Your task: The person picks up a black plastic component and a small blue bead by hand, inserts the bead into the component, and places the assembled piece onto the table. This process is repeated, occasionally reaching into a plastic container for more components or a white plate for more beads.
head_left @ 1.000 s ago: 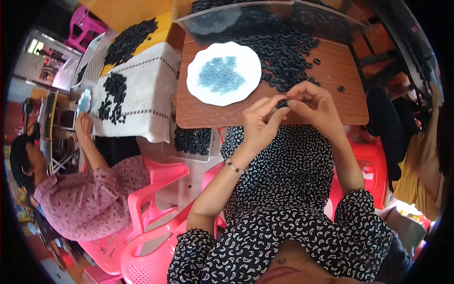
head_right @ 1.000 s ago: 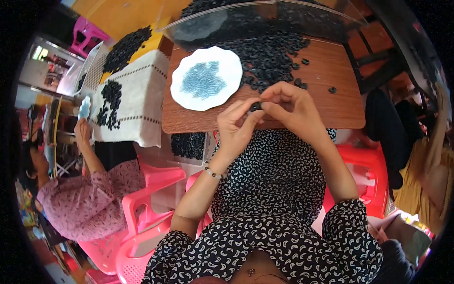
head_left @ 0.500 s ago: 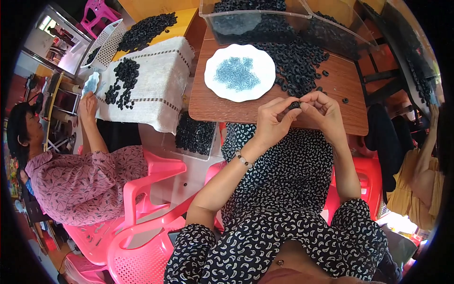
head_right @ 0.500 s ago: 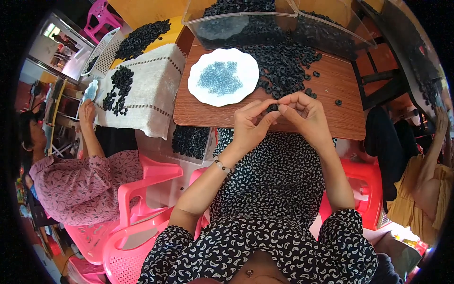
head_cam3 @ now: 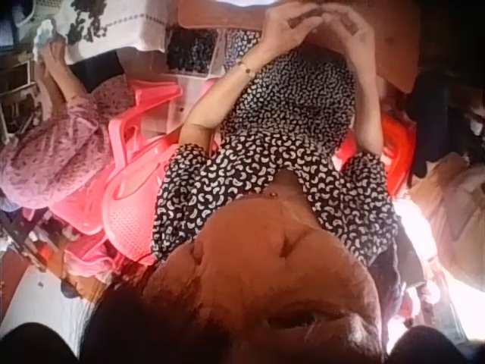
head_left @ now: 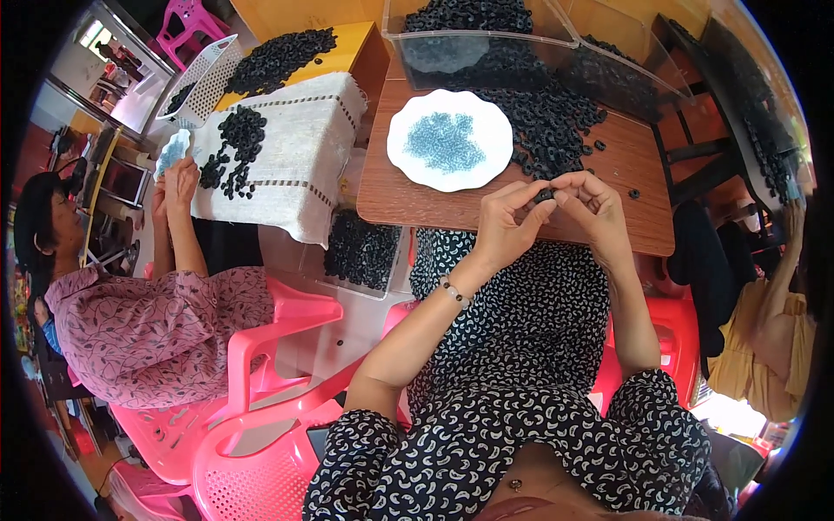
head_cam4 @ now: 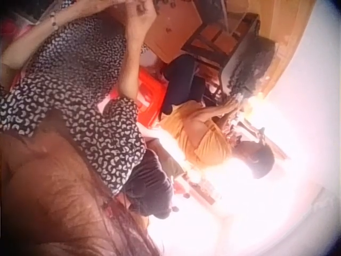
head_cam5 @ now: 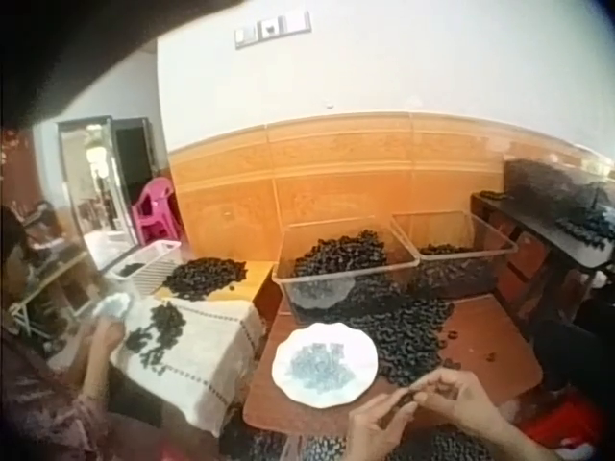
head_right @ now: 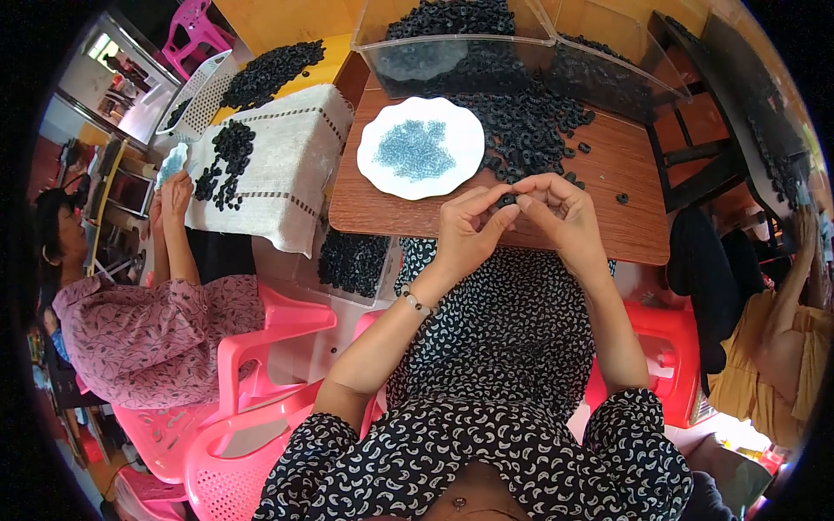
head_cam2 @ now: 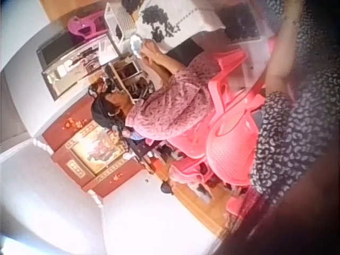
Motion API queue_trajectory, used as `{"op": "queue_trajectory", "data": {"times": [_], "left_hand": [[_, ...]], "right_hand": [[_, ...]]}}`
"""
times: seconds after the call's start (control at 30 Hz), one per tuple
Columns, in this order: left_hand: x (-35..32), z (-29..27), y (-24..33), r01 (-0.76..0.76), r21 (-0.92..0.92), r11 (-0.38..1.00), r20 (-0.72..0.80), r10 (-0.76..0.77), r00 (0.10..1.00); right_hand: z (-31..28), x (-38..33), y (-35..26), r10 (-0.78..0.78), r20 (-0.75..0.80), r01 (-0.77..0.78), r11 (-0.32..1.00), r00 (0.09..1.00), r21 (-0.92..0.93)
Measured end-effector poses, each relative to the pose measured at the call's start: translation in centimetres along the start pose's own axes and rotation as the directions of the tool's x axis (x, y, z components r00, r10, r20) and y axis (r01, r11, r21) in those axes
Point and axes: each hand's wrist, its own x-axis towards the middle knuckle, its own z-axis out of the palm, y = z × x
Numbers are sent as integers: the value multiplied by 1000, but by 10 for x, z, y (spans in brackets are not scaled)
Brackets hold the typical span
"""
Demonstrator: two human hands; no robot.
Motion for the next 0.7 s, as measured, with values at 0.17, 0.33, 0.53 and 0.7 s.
{"op": "queue_trajectory", "data": {"times": [0.17,0.33,0.53,0.7], "left_hand": [[1,-2,2,10,24,1000,10,-11,1000],[2,-1,6,29,-44,999,22,-28,999],[3,-3,3,-18,7,1000,21,18,1000],[0,-4,2,11,35,999,78,-14,997]], "right_hand": [[-2,0,2,17,-5,-17,999,1000,-30],[-3,0,2,22,-13,-22,1000,1000,-22],[-5,1,4,37,-6,-37,999,999,14],[-7,2,8,60,-15,-59,998,998,18]]}}
